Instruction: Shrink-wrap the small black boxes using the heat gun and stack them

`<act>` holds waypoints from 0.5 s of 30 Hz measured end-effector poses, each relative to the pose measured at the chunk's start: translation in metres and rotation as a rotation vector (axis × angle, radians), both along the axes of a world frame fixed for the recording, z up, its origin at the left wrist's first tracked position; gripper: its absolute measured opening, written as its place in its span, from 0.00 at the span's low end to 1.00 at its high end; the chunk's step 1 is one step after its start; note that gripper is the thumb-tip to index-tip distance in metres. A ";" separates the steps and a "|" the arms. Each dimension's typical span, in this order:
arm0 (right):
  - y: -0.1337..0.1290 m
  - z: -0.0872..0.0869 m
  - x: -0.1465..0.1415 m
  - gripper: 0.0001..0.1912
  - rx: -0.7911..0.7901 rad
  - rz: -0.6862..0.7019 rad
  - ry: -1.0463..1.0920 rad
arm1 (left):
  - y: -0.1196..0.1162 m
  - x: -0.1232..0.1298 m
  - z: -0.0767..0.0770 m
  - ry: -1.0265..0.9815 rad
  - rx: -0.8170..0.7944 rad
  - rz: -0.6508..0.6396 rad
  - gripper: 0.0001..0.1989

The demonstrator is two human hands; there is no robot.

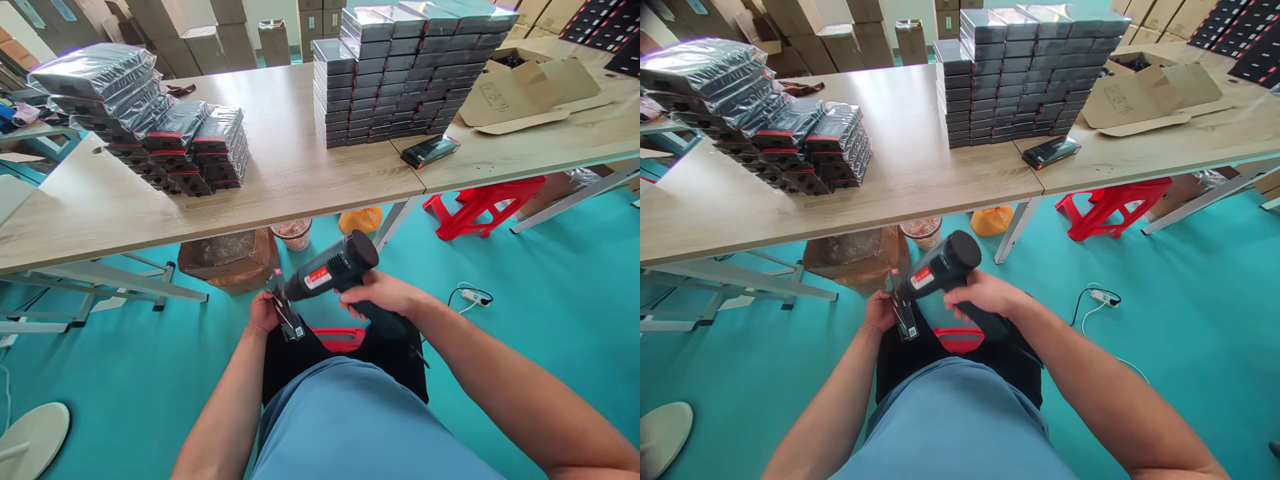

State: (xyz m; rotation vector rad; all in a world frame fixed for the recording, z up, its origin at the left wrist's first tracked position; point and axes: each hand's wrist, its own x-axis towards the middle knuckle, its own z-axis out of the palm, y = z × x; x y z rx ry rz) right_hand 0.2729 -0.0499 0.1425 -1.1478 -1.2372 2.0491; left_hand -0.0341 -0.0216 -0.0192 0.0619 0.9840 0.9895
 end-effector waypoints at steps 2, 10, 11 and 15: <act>-0.014 0.003 0.005 0.04 0.003 0.159 -0.052 | -0.001 -0.003 0.001 -0.020 -0.024 0.021 0.18; -0.070 -0.027 0.035 0.13 -0.116 -0.001 -0.161 | -0.006 -0.007 0.015 -0.018 0.001 0.084 0.22; -0.077 -0.037 0.038 0.16 -0.138 -0.135 -0.152 | -0.007 -0.010 0.020 -0.004 0.019 0.073 0.19; -0.092 -0.069 0.049 0.21 -0.182 -0.522 -0.195 | 0.000 -0.024 0.056 0.164 0.277 -0.078 0.11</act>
